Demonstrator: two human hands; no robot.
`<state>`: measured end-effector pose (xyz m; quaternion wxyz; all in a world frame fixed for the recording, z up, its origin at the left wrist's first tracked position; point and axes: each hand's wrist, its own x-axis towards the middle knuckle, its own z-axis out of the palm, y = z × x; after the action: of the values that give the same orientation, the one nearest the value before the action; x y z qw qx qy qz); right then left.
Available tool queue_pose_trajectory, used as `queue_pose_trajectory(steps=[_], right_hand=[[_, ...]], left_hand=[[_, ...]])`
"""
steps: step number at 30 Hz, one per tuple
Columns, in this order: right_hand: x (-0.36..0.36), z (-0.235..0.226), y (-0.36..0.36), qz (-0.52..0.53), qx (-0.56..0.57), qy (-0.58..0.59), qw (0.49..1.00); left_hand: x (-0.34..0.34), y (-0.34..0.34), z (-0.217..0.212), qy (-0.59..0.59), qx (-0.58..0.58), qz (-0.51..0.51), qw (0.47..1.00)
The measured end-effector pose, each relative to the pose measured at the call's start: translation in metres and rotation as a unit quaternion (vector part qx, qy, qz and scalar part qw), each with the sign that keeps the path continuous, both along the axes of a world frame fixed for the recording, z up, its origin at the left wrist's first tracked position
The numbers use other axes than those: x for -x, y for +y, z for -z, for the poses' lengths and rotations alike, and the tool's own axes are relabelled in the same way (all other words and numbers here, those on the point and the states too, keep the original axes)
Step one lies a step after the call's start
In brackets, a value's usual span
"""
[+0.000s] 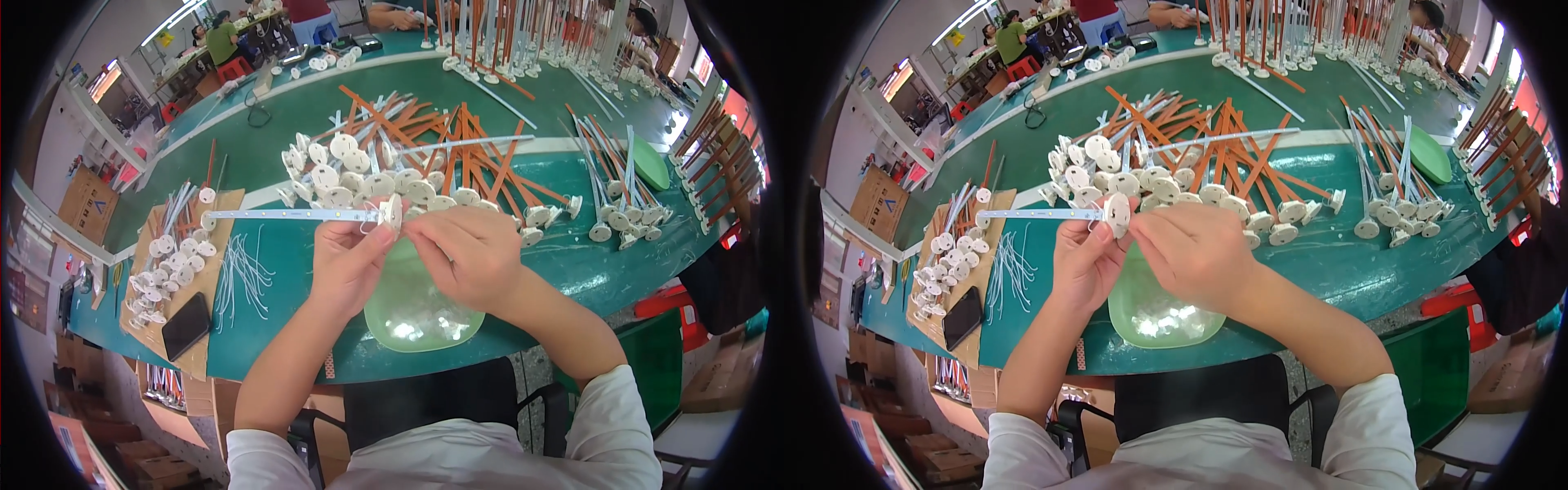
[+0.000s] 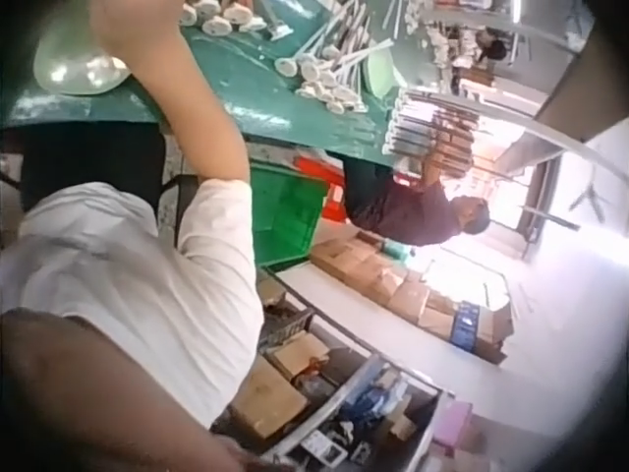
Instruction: The recorder is assembling LED light strips by manually attaching circular plastic bases onto the strips.
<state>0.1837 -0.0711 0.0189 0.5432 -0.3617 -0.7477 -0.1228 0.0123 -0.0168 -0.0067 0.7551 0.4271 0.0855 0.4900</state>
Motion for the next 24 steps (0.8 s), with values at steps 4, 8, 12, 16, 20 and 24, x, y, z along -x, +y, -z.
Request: queue_pose_trajectory(steps=[4,8,12,16,20,24], right_hand=[[-0.001,-0.003,0.001,0.015,0.008,-0.007,1.000],[-0.001,0.005,0.009,0.010,-0.004,0.003,1.000],[-0.005,0.009,0.012,0.007,0.003,0.007,1.000],[-0.003,0.011,0.012,0.027,0.002,-0.006,1.000],[0.002,0.010,0.007,0.025,0.006,-0.024,0.999],[0.006,0.013,0.010,0.053,-0.025,-0.007,0.998]], left_hand=[[-0.004,-0.001,-0.007,0.061,-0.033,-0.055,0.996],[-0.007,0.002,-0.008,0.040,0.002,-0.025,0.999],[-0.008,0.005,-0.002,0.041,-0.013,-0.006,0.999],[-0.006,0.004,0.000,0.064,-0.032,-0.027,0.997],[-0.006,0.004,-0.001,0.048,0.006,-0.016,0.999],[-0.008,0.002,-0.008,0.047,0.038,-0.022,0.998]])
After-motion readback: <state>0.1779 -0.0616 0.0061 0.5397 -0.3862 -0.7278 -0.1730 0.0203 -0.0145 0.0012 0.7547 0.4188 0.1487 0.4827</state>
